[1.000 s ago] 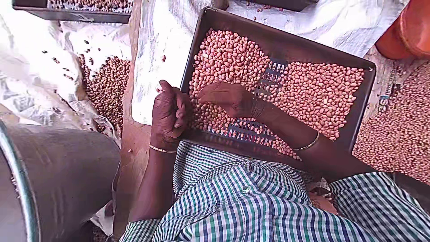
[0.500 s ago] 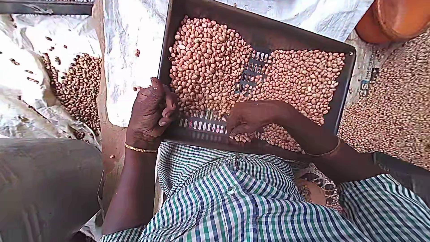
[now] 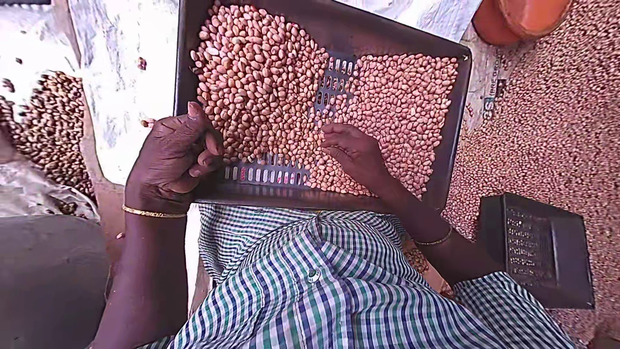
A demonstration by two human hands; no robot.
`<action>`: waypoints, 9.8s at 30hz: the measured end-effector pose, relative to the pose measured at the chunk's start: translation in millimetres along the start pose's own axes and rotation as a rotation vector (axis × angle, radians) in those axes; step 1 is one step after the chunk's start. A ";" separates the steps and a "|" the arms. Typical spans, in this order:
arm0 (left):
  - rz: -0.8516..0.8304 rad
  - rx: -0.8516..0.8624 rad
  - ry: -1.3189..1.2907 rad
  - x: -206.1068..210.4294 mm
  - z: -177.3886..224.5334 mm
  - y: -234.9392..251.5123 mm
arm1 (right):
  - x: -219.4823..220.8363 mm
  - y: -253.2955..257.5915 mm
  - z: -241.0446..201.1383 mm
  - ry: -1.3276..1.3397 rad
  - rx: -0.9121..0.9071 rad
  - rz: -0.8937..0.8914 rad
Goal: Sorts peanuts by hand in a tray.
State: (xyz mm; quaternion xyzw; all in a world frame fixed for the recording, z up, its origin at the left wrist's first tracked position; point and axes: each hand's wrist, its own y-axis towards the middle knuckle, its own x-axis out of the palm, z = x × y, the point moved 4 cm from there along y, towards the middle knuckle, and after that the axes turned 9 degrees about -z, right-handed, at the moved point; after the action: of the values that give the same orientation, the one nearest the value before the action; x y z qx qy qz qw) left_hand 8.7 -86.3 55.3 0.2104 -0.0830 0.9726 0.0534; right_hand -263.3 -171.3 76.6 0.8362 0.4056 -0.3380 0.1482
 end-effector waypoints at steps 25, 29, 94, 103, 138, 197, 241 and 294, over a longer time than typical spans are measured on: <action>0.018 0.071 -0.050 3.1 2.0 -1.4 | -5.1 12.7 -4.1 -0.289 0.052 -0.220; 0.009 0.084 -0.072 1.1 0.7 -3.6 | -12.3 -2.9 33.0 0.586 0.037 -0.126; 0.077 0.114 -0.281 2.8 4.7 -4.4 | 83.7 87.2 -35.2 -0.297 -0.556 -0.102; 0.084 0.143 -0.307 4.4 6.6 -3.9 | 58.2 62.8 -51.2 -0.100 -0.310 -0.186; 0.012 0.025 -0.167 0.4 1.0 -1.9 | -44.5 -10.8 41.7 0.137 -0.102 -0.156; 0.018 0.097 -0.176 1.1 0.7 -2.8 | 2.7 48.8 -20.8 -0.558 -0.080 -0.333; 0.089 0.020 -0.134 -1.6 -4.1 -6.9 | 68.1 31.3 -11.7 -0.063 -0.556 -0.576; -0.016 0.101 -0.250 -47.7 -40.1 -18.0 | -70.5 -11.7 59.7 -0.056 0.411 0.185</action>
State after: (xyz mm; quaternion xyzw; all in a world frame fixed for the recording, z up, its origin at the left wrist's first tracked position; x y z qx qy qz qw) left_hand 38.4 -64.6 1.8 0.3332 -0.0385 0.9412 0.0395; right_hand -330.2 -235.9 81.8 0.8727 0.2455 -0.4217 0.0164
